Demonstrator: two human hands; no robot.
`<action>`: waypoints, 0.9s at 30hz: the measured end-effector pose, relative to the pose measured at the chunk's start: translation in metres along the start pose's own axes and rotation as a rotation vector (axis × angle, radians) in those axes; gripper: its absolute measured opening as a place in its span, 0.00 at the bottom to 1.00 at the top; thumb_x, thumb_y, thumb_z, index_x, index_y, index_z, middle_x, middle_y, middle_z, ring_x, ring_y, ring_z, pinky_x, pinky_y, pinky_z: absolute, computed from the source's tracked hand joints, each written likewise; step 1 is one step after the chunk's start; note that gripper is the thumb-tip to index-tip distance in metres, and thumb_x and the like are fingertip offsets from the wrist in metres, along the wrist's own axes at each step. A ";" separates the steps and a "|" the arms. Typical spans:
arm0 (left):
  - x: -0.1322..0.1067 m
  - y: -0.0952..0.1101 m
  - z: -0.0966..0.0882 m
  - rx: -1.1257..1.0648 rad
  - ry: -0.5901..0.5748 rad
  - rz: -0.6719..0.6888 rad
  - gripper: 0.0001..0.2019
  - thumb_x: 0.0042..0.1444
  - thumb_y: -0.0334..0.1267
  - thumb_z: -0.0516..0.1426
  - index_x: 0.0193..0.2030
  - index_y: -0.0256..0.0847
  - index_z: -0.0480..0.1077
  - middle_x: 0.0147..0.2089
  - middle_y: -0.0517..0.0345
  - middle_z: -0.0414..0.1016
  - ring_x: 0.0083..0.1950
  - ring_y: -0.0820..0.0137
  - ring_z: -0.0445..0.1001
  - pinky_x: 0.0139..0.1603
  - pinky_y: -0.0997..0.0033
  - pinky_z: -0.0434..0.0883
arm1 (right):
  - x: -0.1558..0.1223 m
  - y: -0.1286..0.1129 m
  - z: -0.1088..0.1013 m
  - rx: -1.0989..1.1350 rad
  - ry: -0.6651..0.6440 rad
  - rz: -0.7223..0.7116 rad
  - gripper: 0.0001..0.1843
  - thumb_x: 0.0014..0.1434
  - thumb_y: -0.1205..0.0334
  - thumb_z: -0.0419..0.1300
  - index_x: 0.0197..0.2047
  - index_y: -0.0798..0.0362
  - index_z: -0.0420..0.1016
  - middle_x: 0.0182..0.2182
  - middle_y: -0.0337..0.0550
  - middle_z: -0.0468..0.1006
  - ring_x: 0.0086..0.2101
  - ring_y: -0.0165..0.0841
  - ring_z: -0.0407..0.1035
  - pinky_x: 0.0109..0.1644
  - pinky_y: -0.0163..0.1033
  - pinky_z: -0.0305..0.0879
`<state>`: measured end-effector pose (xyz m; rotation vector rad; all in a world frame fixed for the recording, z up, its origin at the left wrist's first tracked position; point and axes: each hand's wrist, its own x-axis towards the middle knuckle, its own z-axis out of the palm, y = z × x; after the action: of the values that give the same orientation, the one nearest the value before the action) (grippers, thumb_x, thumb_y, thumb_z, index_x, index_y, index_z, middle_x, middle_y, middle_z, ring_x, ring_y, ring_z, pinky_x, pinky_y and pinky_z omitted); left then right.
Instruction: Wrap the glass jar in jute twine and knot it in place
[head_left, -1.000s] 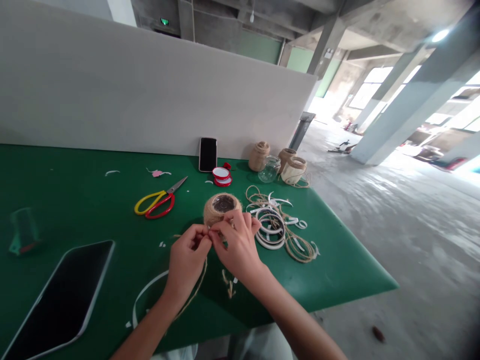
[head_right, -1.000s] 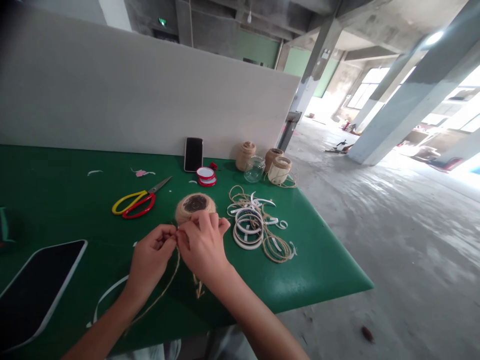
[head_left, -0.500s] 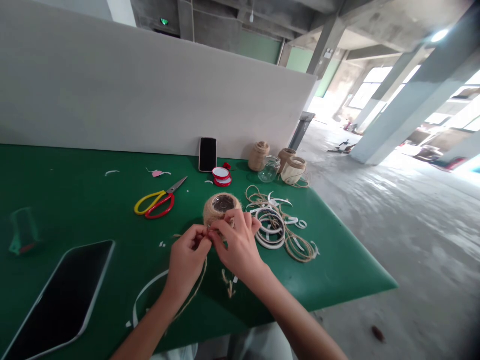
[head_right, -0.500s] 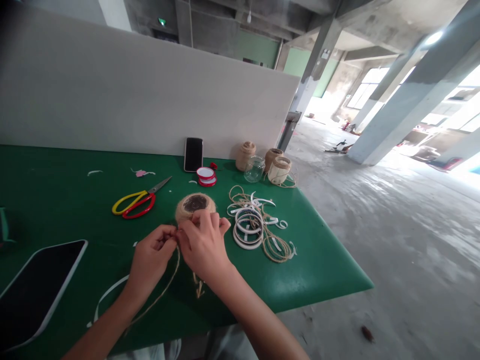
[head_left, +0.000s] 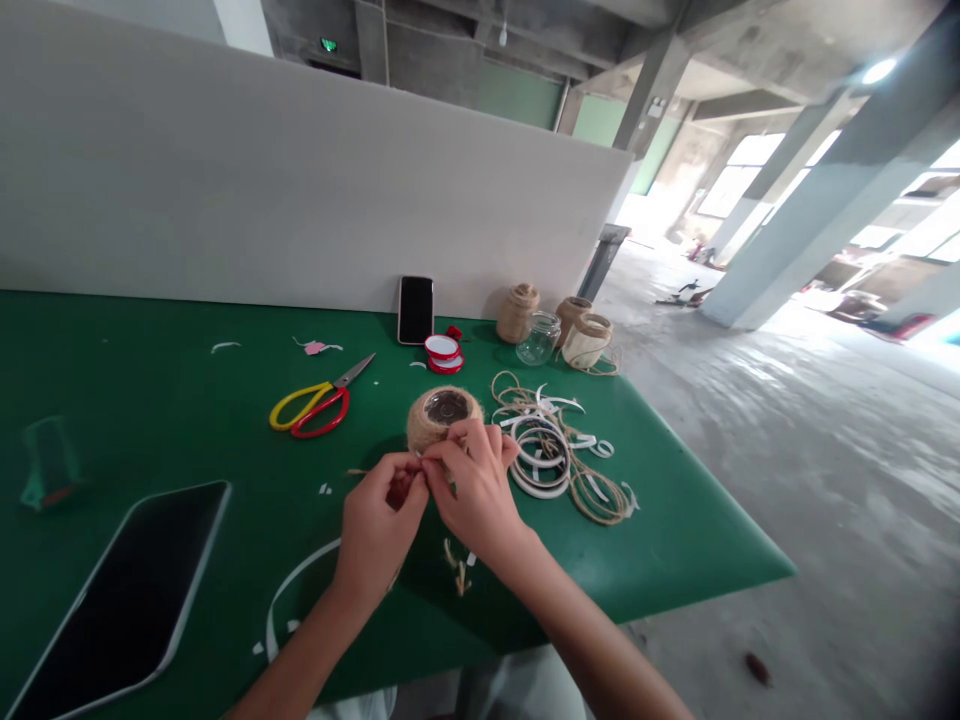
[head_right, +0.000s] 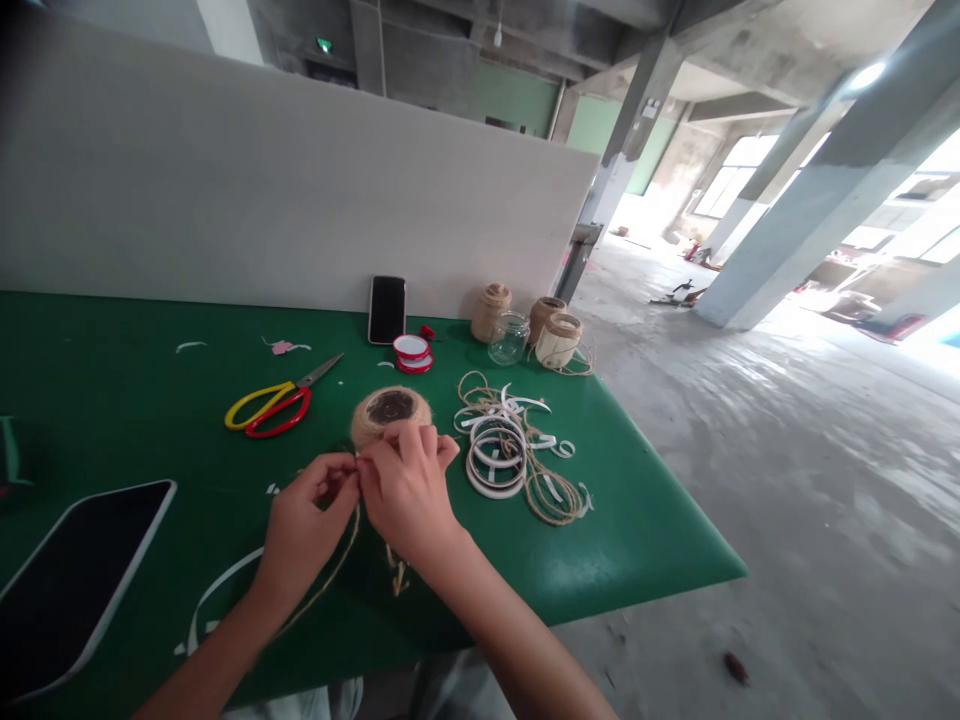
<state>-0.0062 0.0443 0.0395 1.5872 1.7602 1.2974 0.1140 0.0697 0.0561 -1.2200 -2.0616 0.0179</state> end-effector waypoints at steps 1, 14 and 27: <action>0.000 0.000 0.000 0.002 0.003 0.004 0.06 0.51 0.38 0.53 0.33 0.40 0.68 0.28 0.61 0.72 0.29 0.72 0.70 0.31 0.77 0.67 | 0.000 0.001 0.000 0.005 0.003 -0.001 0.06 0.59 0.62 0.54 0.34 0.49 0.72 0.39 0.42 0.66 0.38 0.35 0.57 0.42 0.44 0.46; 0.003 0.001 -0.001 0.026 0.031 0.045 0.04 0.51 0.35 0.52 0.30 0.41 0.67 0.27 0.63 0.72 0.28 0.73 0.70 0.31 0.78 0.65 | 0.001 0.001 -0.002 0.013 -0.027 0.002 0.04 0.58 0.61 0.56 0.36 0.49 0.71 0.40 0.43 0.65 0.40 0.36 0.57 0.44 0.44 0.47; 0.003 0.002 -0.001 -0.073 0.015 -0.041 0.05 0.51 0.37 0.52 0.32 0.41 0.67 0.27 0.62 0.72 0.29 0.72 0.70 0.30 0.77 0.66 | -0.004 0.002 -0.008 -0.035 -0.007 -0.099 0.06 0.58 0.62 0.53 0.36 0.49 0.71 0.38 0.43 0.67 0.39 0.36 0.57 0.43 0.44 0.47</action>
<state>-0.0071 0.0460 0.0424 1.4977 1.7246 1.3427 0.1211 0.0651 0.0593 -1.1383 -2.1341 -0.0606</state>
